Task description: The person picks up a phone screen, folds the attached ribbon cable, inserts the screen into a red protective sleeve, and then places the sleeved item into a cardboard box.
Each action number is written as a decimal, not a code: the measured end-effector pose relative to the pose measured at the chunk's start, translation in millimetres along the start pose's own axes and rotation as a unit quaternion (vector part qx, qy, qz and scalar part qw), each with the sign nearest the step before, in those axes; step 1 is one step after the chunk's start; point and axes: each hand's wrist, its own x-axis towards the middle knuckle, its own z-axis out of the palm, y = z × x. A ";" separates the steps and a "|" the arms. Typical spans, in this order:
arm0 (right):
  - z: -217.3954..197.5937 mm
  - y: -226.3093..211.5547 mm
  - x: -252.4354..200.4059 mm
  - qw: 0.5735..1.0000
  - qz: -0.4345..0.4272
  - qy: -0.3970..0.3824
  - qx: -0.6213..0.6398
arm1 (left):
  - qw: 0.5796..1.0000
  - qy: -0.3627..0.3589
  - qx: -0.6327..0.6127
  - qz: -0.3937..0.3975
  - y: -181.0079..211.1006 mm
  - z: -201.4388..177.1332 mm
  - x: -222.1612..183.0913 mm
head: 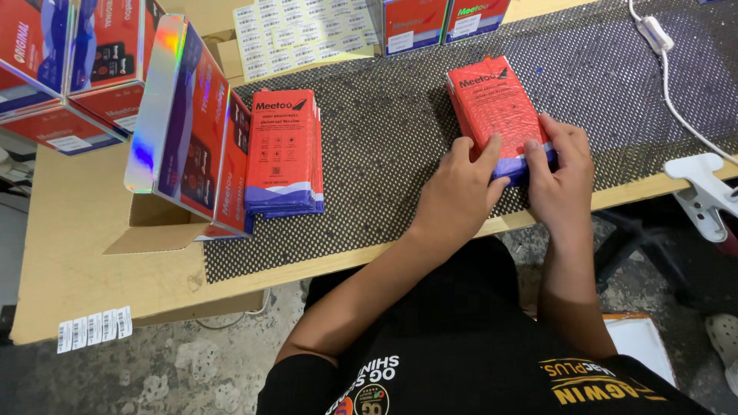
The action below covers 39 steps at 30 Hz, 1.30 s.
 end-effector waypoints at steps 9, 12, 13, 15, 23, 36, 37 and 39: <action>1.1 -11.1 0.8 0.999 -0.031 0.022 0.005 | 0.999 -0.003 -0.032 0.010 -3.0 -7.4 0.3; -0.5 -16.9 -1.1 0.997 -0.059 0.041 0.000 | 0.998 -0.012 -0.056 0.007 -3.4 -17.1 -5.3; -1.8 -29.2 -2.7 0.997 -0.064 0.039 0.004 | 0.999 -0.006 -0.052 0.004 -4.1 -21.8 -7.6; -2.6 -54.9 -5.5 0.995 -0.043 0.085 -0.036 | 0.995 0.007 -0.100 0.024 -7.2 -33.4 -13.0; 20.5 -70.6 -26.4 0.977 -0.162 0.098 0.101 | 0.975 0.003 -0.219 0.033 -43.6 -84.9 -58.8; 98.4 -152.8 -10.3 0.933 -0.215 -0.261 0.122 | 0.965 0.079 -0.239 -0.079 -95.4 -186.2 -149.5; 105.6 -161.3 -7.8 0.933 -0.215 -0.263 0.121 | 0.964 0.081 -0.240 -0.080 -99.5 -184.3 -151.0; 118.8 -176.0 -4.1 0.912 -0.092 -0.378 0.132 | 0.959 0.169 -0.194 -0.117 -107.4 -178.1 -153.5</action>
